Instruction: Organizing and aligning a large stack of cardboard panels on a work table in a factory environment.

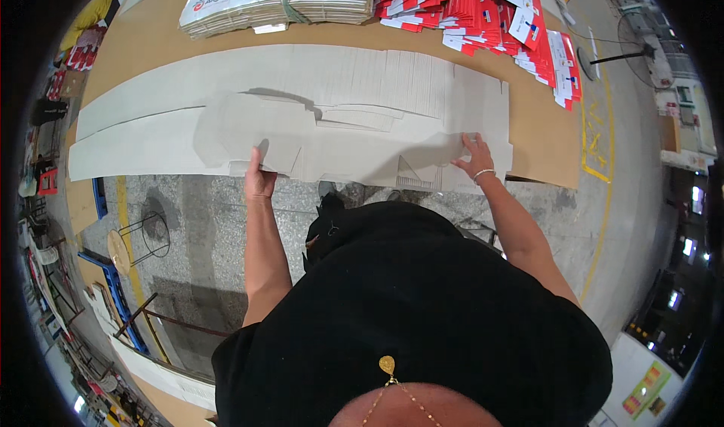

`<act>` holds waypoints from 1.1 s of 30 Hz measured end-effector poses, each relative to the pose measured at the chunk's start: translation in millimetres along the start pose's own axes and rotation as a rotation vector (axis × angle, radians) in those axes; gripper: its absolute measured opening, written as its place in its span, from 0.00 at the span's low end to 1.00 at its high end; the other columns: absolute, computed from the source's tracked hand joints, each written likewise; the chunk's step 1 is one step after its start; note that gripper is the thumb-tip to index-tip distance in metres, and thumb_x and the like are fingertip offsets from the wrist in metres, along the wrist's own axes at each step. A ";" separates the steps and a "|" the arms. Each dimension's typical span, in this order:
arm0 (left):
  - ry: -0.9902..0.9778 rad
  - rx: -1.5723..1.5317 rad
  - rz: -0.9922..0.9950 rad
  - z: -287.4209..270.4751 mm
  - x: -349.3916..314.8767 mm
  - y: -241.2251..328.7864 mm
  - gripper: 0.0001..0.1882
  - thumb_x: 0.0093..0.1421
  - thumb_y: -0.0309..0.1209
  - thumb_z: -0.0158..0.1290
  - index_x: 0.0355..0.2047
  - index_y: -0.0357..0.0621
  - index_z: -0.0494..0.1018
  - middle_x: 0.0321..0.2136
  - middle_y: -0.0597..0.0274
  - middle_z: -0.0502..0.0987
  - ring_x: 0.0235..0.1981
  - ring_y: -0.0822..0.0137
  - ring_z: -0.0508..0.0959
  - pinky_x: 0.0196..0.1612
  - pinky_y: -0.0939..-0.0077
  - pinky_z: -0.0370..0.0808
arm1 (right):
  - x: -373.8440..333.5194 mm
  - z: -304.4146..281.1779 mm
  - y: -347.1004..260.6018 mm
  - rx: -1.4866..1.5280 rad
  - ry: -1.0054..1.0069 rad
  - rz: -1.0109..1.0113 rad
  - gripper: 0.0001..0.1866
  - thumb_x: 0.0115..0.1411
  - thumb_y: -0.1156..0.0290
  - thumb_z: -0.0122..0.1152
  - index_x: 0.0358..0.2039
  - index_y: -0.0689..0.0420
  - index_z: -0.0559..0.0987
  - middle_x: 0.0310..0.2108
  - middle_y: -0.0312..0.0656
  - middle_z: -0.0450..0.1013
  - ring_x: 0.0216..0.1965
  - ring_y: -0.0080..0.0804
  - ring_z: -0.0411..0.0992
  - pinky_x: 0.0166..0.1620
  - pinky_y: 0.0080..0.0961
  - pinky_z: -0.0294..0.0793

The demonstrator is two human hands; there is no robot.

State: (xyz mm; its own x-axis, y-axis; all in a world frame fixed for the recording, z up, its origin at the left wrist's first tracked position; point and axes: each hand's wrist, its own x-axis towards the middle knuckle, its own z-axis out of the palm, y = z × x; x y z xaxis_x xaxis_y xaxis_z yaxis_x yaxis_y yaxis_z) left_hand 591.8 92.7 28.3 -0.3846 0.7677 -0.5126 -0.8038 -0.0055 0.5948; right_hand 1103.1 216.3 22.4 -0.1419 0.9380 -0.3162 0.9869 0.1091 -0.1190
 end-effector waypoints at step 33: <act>-0.070 1.358 0.831 82.5 -24.5 -21.2 0.20 0.55 0.34 0.53 0.46 0.34 0.67 0.41 0.40 0.72 0.42 0.52 0.73 0.45 0.66 0.68 | -26.5 16.1 -79.7 -0.030 0.094 -0.100 0.41 0.46 0.46 0.60 0.60 0.33 0.54 0.63 0.48 0.42 0.61 0.58 0.44 0.53 0.57 0.52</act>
State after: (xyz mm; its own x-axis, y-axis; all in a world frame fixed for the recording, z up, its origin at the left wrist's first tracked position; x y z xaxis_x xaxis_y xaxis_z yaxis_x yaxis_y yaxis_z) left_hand 655.8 126.9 79.3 -0.4385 0.8696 0.2270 0.6083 0.1013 0.7872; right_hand 1027.0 177.5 25.0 -0.2329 0.9486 -0.2141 0.9703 0.2119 -0.1169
